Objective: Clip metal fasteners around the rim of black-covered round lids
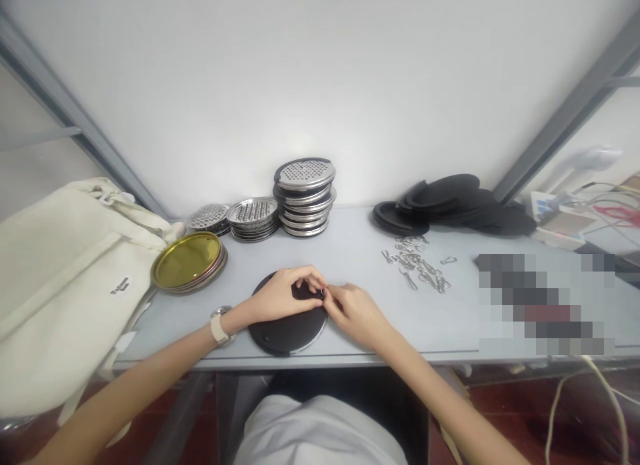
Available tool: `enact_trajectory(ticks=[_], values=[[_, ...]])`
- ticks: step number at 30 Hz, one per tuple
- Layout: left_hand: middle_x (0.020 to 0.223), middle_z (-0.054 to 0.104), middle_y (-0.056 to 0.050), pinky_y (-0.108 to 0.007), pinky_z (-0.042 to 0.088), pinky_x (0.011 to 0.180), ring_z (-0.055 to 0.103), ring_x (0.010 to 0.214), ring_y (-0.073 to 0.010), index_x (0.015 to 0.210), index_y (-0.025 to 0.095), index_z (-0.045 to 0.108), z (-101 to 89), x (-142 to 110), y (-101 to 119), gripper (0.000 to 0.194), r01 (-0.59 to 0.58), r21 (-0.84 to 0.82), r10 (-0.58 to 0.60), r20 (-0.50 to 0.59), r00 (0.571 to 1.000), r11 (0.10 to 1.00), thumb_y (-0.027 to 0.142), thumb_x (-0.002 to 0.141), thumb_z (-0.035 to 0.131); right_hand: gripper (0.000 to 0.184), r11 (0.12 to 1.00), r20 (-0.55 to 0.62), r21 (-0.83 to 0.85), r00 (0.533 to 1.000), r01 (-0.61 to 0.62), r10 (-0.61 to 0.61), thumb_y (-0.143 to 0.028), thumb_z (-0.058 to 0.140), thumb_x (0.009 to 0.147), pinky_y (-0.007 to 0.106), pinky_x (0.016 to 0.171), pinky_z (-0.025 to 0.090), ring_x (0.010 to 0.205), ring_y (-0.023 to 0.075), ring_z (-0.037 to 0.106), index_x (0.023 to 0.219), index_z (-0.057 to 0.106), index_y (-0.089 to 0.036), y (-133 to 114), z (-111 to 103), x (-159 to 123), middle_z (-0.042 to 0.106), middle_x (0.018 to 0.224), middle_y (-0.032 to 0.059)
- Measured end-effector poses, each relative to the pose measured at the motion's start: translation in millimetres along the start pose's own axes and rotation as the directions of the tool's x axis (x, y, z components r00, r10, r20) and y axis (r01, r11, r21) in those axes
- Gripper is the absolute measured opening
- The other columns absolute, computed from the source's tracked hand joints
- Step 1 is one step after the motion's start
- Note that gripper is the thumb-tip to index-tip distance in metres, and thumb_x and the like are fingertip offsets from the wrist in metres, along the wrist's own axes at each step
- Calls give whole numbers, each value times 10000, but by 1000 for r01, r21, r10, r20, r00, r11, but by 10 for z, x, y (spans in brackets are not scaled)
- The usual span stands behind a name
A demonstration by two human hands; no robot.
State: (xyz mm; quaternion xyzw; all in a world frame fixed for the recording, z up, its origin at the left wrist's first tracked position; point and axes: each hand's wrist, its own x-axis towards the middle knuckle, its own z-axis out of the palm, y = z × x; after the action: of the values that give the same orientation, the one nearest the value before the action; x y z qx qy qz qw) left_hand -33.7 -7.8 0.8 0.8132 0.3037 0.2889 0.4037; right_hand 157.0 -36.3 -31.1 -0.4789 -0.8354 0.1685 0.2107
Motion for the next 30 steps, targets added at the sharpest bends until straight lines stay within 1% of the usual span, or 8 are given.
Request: enact_trajectory(ticks=[12,17,22,30], values=[[950,678,-19,-236,483,835,622,878,-119,990,170,619,-12,0,8,248,-17,-9,17,15,1000,1000,104,752,633,356,1000,-17,-7,1000,-7,7,-279,307,979,262,584,333,574,156,523,785,591,-189,-13,-4,-5,606,639,22],[958,678,-19,-238,484,839,623,883,-120,994,171,618,-13,-2,6,257,-24,-8,24,6,1000,1000,100,748,634,346,1000,-11,-3,1000,-4,4,-277,311,979,261,592,340,597,162,535,811,600,-189,-12,-8,-6,611,646,22],[950,679,-27,-240,493,843,631,886,-125,984,163,611,-4,-2,-4,244,-3,-17,3,5,1000,1000,114,747,641,348,1000,-5,3,1000,-3,3,-280,309,980,263,591,341,594,163,532,799,592,-190,-10,-7,-5,612,650,23],[937,672,-18,-235,493,826,623,871,-123,965,170,608,4,2,-21,230,5,18,-5,-10,1000,1000,131,742,650,356,1000,8,8,1000,-10,10,-286,298,980,265,603,342,614,165,533,760,563,-199,-12,-1,-8,612,655,23]])
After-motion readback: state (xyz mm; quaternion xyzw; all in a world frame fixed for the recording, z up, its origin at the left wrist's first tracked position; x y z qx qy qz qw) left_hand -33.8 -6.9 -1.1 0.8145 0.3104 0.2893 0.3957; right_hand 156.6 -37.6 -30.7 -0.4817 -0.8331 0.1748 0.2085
